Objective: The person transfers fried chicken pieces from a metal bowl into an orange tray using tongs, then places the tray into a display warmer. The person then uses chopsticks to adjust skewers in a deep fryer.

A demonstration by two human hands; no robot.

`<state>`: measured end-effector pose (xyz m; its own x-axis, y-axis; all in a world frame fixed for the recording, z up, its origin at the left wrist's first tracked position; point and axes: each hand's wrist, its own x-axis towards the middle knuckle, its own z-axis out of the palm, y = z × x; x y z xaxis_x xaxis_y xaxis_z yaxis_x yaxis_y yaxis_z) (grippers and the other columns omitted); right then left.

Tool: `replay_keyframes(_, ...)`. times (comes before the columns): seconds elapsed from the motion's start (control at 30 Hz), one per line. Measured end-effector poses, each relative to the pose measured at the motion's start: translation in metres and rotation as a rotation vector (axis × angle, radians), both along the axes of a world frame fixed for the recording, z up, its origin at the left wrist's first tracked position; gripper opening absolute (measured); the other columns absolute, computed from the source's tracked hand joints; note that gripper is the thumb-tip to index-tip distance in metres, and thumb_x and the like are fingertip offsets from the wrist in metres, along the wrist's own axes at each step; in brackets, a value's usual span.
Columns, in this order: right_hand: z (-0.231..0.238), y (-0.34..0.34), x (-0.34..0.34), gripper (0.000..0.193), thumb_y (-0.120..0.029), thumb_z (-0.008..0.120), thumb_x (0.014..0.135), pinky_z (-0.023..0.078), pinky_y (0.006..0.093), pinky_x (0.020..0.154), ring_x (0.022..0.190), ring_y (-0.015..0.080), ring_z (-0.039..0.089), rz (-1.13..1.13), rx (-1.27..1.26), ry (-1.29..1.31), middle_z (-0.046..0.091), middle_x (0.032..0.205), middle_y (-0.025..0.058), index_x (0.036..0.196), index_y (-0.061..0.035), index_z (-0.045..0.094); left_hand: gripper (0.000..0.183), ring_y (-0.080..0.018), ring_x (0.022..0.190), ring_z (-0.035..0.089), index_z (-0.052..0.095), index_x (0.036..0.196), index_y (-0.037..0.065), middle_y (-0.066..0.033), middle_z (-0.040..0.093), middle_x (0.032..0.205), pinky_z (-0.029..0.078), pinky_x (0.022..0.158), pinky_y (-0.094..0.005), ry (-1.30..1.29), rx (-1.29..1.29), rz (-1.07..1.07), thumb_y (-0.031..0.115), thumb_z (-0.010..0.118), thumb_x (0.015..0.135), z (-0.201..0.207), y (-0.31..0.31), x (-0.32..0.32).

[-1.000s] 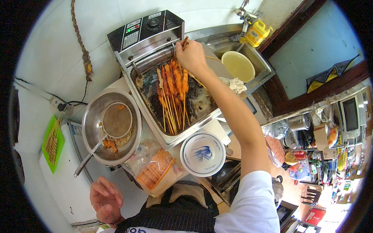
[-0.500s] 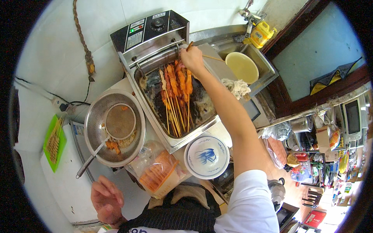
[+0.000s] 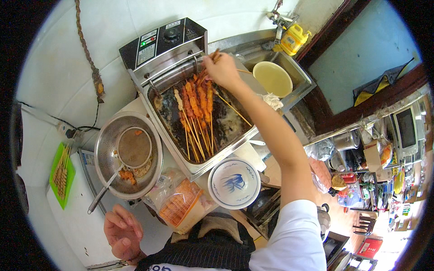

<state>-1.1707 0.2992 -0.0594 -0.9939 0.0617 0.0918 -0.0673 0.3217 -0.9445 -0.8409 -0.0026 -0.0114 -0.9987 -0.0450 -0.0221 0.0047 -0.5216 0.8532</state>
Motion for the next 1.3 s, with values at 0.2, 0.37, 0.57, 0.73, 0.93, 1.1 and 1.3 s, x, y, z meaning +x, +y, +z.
replay_keyframes(0.2,0.037,0.025,0.059,0.027,-0.021,0.056,0.086,0.05,0.0422,0.062,0.063,0.0373,0.063,-0.148,0.572,0.169,0.061,0.064,0.0227,0.081,0.0049,0.063,0.032,-0.0172,0.056,0.051,0.048,0.085,0.001,-0.0126,0.045,0.086,0.046,0.045,-0.0242,0.021,0.013,0.008,0.015,0.07,0.067,0.002,-0.002,0.004)
replay_keyframes(0.37,0.014,0.006,0.092,0.027,-0.018,0.053,0.091,0.05,0.033,0.053,0.055,0.0186,0.065,0.005,0.69,0.068,0.062,0.061,0.0125,0.08,0.0067,0.06,0.031,-0.0174,0.056,0.051,0.048,0.085,0.001,-0.0129,0.045,0.086,0.046,0.046,-0.0242,0.053,0.035,-0.048,0.015,0.07,0.067,0.004,-0.003,0.007)
replay_keyframes(0.57,-0.005,-0.032,0.111,0.028,-0.019,0.054,0.086,0.048,0.0451,0.062,0.063,0.0414,0.06,0.176,0.423,-0.103,0.059,0.066,0.0269,0.078,0.0076,0.061,0.031,-0.0175,0.056,0.051,0.048,0.085,0.001,-0.0128,0.045,0.085,0.046,0.047,-0.0247,0.031,0.016,-0.058,0.014,0.069,0.067,0.008,-0.002,0.013)
replay_keyframes(0.73,0.038,-0.011,0.1,0.027,-0.017,0.053,0.091,0.051,0.0263,0.045,0.05,0.0177,0.063,0.102,0.374,-0.27,0.062,0.063,0.0126,0.079,0.0067,0.06,0.031,-0.0175,0.055,0.051,0.048,0.084,0.001,-0.0124,0.045,0.084,0.046,0.046,-0.0249,0.033,0.031,-0.042,0.016,0.07,0.067,0.006,-0.005,0.018)
replay_keyframes(0.93,0.036,-0.015,0.079,0.027,-0.02,0.052,0.094,0.052,0.0246,0.052,0.058,0.0141,0.063,0.001,0.063,0.015,0.064,0.07,0.0104,0.088,0.0042,0.061,0.032,-0.0179,0.056,0.052,0.049,0.084,0.001,-0.0124,0.046,0.084,0.046,0.046,-0.0251,0.01,0.035,-0.027,0.017,0.071,0.067,0.006,-0.007,0.023)
replay_keyframes(1.1,-0.004,-0.021,0.063,0.023,-0.016,0.053,0.093,0.052,0.0244,0.053,0.059,0.0135,0.063,0.06,0.239,0.094,0.064,0.071,0.0104,0.089,0.0053,0.061,0.032,-0.0177,0.056,0.052,0.049,0.084,0.002,-0.0122,0.046,0.084,0.045,0.045,-0.0245,0.024,0.04,-0.019,0.017,0.072,0.067,0.006,-0.008,0.024)
replay_keyframes(1.3,-0.002,-0.019,0.057,0.025,-0.017,0.053,0.093,0.052,0.0252,0.054,0.058,0.0151,0.063,0.04,0.383,0.127,0.065,0.07,0.0118,0.089,0.0064,0.061,0.032,-0.0168,0.055,0.052,0.05,0.084,0.002,-0.0117,0.046,0.085,0.044,0.044,-0.0232,0.023,0.008,0.011,0.018,0.072,0.067,0.005,-0.01,0.027)
